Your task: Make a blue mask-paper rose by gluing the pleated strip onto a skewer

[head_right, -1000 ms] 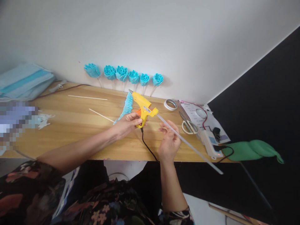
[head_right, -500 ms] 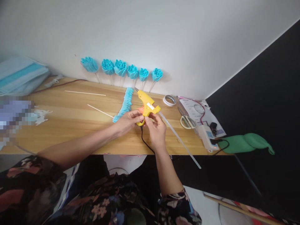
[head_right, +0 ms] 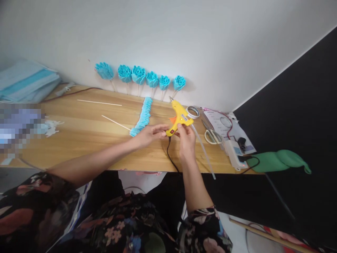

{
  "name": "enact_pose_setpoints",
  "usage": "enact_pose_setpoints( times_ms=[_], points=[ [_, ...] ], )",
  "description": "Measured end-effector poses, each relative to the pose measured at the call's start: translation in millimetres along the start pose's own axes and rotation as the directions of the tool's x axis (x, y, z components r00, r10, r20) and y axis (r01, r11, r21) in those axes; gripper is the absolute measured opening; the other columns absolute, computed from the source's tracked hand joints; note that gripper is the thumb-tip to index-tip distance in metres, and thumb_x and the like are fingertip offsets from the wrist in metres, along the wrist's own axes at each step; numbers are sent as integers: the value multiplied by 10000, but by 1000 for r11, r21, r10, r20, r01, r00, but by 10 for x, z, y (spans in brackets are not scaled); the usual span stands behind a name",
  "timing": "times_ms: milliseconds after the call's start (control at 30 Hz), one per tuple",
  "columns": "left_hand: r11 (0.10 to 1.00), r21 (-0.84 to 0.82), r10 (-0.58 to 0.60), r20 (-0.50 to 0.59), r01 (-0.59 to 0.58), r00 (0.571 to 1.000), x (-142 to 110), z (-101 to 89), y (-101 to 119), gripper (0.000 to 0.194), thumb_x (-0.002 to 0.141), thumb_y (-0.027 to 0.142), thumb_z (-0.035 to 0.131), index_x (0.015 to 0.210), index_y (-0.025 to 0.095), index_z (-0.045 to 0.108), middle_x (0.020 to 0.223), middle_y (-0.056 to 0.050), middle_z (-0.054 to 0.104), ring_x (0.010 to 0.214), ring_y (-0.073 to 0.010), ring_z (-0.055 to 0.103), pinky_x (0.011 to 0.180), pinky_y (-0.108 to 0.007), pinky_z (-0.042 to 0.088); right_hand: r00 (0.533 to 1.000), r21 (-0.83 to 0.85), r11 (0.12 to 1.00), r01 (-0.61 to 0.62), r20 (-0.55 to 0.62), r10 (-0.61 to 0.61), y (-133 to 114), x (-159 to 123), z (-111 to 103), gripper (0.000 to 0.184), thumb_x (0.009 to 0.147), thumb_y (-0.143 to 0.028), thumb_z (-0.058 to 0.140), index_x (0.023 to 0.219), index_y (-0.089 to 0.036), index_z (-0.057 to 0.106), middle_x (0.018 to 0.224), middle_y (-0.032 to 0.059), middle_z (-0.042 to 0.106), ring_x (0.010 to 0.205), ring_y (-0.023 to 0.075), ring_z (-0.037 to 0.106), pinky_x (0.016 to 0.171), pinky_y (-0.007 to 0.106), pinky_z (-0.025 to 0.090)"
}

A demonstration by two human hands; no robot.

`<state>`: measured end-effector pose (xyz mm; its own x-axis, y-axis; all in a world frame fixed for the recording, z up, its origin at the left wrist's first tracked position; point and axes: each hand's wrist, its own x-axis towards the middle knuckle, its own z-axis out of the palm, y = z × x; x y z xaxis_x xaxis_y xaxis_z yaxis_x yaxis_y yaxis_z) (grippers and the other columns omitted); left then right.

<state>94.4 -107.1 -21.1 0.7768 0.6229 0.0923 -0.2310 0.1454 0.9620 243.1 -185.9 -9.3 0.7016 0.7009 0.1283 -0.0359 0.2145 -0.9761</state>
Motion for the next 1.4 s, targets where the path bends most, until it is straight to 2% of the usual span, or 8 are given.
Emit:
enact_pose_setpoints(
  times_ms=[133,200,367,600,667,800,1033,1400],
  points=[
    [923,321,223,12,-215,975,-60,-145,200,396,884,202,687,1280,197,693,1268,-111,711,1055,-197,680,924,-327,531,989,30,989,-146,12,146,32,342,-194,338,698,-456,839,869,-206,689,786,-16,709,674,111,643,607,235,531],
    [870,422,266,35,-256,963,-109,-286,336,414,906,210,639,1319,198,669,1275,-109,709,1052,-189,678,907,-314,537,983,21,983,-183,34,183,57,465,-250,329,725,-466,818,881,-210,682,805,-7,721,671,120,652,584,241,537],
    [703,693,174,51,-160,983,-220,-820,612,414,950,287,562,1336,165,651,1248,-107,730,1069,-202,690,928,-337,544,968,52,972,-228,122,220,61,645,-153,311,838,-512,704,961,-227,680,886,17,758,709,155,701,533,268,557],
    [219,963,94,139,-156,986,-322,-1568,680,425,994,421,525,1316,193,683,1251,-99,741,1121,-249,688,975,-350,505,928,120,958,-261,303,214,108,756,222,323,783,-483,788,950,-224,691,842,5,761,591,91,591,415,177,434],
    [157,971,97,165,-178,982,-354,-1730,622,416,1010,453,505,1273,203,709,1264,-96,737,1144,-245,680,988,-337,492,902,133,946,-296,364,231,161,761,319,322,743,-461,814,928,-230,687,833,-7,751,582,83,555,400,166,403],
    [207,952,130,201,-225,971,-404,-1946,481,482,1011,573,500,1213,202,732,1239,-111,744,1118,-245,687,973,-340,502,879,44,955,-293,405,251,232,826,509,326,718,-474,801,895,-225,687,833,5,754,581,91,539,378,171,349],
    [324,871,176,328,-369,928,-414,-2035,422,507,898,641,676,1163,215,746,1150,-123,760,1087,-262,683,953,-380,517,929,-177,983,-59,350,118,338,1065,796,376,678,-500,841,817,-203,657,660,-14,676,517,80,538,367,176,293],
    [393,839,149,347,-377,926,-446,-1994,466,420,899,572,709,1110,213,762,1166,-130,745,1123,-281,663,1001,-425,508,935,-219,976,-6,345,83,530,1005,650,409,717,-582,800,759,-210,636,526,-56,553,428,69,410,357,195,289]
  ],
)
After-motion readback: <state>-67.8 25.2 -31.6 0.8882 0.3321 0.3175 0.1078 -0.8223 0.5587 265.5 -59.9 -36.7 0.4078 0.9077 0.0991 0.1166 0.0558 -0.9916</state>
